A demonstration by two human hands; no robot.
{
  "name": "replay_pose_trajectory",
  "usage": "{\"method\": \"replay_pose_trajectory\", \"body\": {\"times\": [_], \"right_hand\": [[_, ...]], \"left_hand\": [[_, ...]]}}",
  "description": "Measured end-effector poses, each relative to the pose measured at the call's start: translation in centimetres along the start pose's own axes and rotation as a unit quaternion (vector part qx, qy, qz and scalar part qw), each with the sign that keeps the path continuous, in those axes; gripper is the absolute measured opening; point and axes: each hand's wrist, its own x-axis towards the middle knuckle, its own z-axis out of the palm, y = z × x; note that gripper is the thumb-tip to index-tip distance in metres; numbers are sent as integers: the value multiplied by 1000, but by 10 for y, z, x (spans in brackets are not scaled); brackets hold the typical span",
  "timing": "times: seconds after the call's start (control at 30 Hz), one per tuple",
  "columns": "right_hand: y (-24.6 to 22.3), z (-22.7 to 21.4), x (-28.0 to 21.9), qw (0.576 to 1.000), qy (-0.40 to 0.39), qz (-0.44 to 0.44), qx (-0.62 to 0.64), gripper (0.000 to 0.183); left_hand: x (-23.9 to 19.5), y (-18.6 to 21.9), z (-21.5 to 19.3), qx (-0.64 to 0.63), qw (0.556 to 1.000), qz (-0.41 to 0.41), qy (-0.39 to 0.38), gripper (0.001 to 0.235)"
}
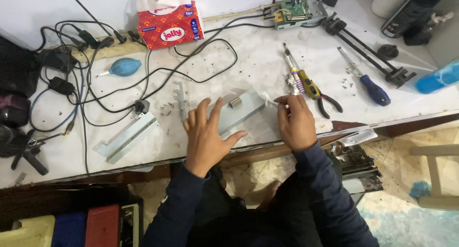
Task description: The person cleans a rectangular metal part by wiping it with a tissue and applying liquid from a spray bottle. They repeatedly wipe the part and the work surface, handling the metal piece and a tissue throughout the clip.
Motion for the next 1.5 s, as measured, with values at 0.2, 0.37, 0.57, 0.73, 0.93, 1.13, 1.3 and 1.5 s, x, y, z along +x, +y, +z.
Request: {"method": "replay_pose_trajectory", "body": {"times": [0.2, 0.37, 0.57, 0.73, 0.93, 1.13, 1.3, 1.5], "right_hand": [[-25, -12, 16, 975, -61, -127, -170, 13], [-33, 25, 39, 989, -103, -97, -37, 28], [-33, 46, 41, 993, -71, -97, 11, 19], [-36, 43, 38, 989, -65, -126, -43, 19], [-29, 54, 39, 991, -14, -134, 5, 14], [9, 61, 39, 989, 103, -72, 78, 14], [14, 40, 38, 945, 85, 73, 309, 44], [-16, 42, 45, 996, -18, -8, 85, 17]], "left_hand": [[6, -25, 62, -4, 998, 31, 46, 71], [4, -27, 64, -45, 998, 20, 48, 70], [4, -25, 59, -72, 997, 11, 22, 69], [4, -25, 60, -81, 996, 12, 18, 67], [4, -28, 62, -81, 996, 20, 16, 66], [4, -26, 58, -80, 997, 17, 18, 63], [5, -24, 56, -79, 997, 10, 17, 65], [5, -22, 53, -87, 996, 4, 13, 64]]}}
